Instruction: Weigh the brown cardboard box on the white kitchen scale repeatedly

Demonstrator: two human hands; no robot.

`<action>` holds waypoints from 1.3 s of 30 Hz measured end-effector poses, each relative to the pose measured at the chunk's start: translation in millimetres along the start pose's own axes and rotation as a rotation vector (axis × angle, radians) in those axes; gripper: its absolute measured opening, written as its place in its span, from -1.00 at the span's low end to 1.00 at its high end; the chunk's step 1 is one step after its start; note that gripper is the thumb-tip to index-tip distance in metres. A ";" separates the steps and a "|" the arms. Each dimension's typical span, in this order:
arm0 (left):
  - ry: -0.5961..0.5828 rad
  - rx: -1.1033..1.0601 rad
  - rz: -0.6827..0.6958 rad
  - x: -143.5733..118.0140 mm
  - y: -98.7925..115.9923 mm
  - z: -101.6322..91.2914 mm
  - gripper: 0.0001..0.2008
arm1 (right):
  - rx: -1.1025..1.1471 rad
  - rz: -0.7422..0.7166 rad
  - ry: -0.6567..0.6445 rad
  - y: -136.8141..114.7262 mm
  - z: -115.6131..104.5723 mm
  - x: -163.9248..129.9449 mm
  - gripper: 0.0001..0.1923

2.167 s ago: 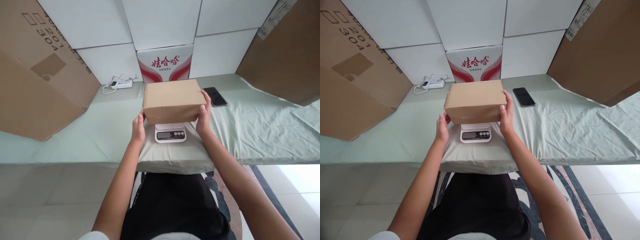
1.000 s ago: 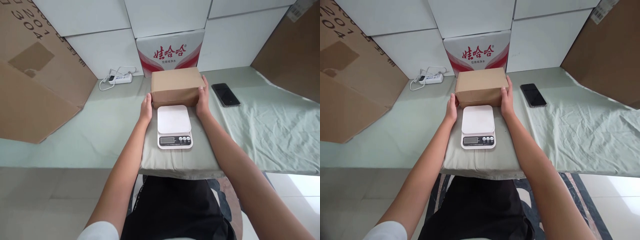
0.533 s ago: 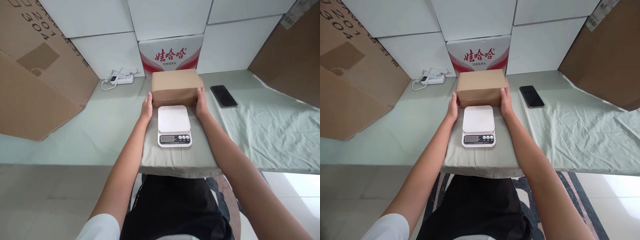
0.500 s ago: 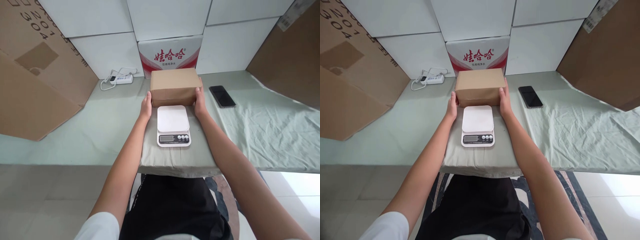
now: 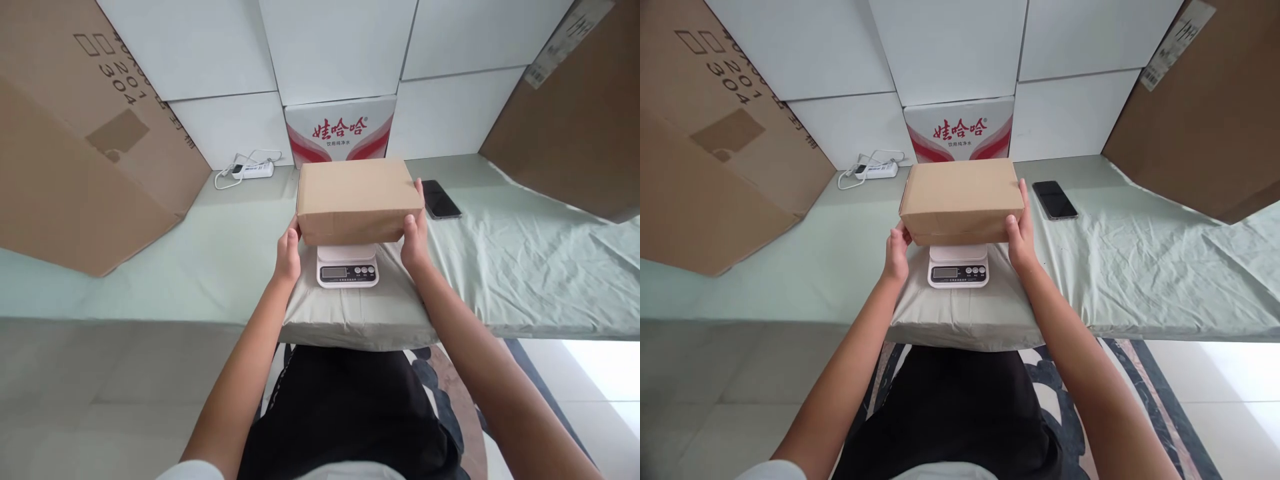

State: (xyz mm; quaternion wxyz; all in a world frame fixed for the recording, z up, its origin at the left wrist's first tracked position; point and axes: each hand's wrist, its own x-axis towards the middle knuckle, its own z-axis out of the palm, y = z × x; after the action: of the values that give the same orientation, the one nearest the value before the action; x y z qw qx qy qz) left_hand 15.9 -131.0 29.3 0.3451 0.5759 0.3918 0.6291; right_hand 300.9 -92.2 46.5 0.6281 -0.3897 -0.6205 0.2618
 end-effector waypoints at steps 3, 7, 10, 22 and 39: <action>-0.006 -0.004 -0.011 -7.7 0.0 0.7 -0.10 | 0.002 -0.004 0.006 2.9 -4.0 -7.8 0.09; 0.035 -0.002 -0.029 -10.2 -3.2 0.8 -0.11 | 0.011 -0.016 0.010 13.9 -3.5 -8.1 0.09; 0.081 0.011 -0.044 -12.3 -4.6 0.4 -0.12 | 0.016 -0.041 0.013 21.8 -2.8 -8.5 0.08; 0.107 -0.123 -0.075 -9.6 7.4 8.1 -0.08 | 0.054 -0.052 0.040 22.0 -3.0 -16.7 -0.01; 0.115 -0.239 -0.267 113.0 -73.4 16.4 -0.02 | 0.139 0.100 -0.005 86.2 27.6 79.2 0.19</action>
State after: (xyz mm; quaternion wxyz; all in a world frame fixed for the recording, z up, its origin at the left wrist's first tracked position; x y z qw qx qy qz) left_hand 19.8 4.0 15.7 0.4686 0.4367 0.4065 0.6515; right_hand 294.5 24.9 19.9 0.6383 -0.3749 -0.5820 0.3364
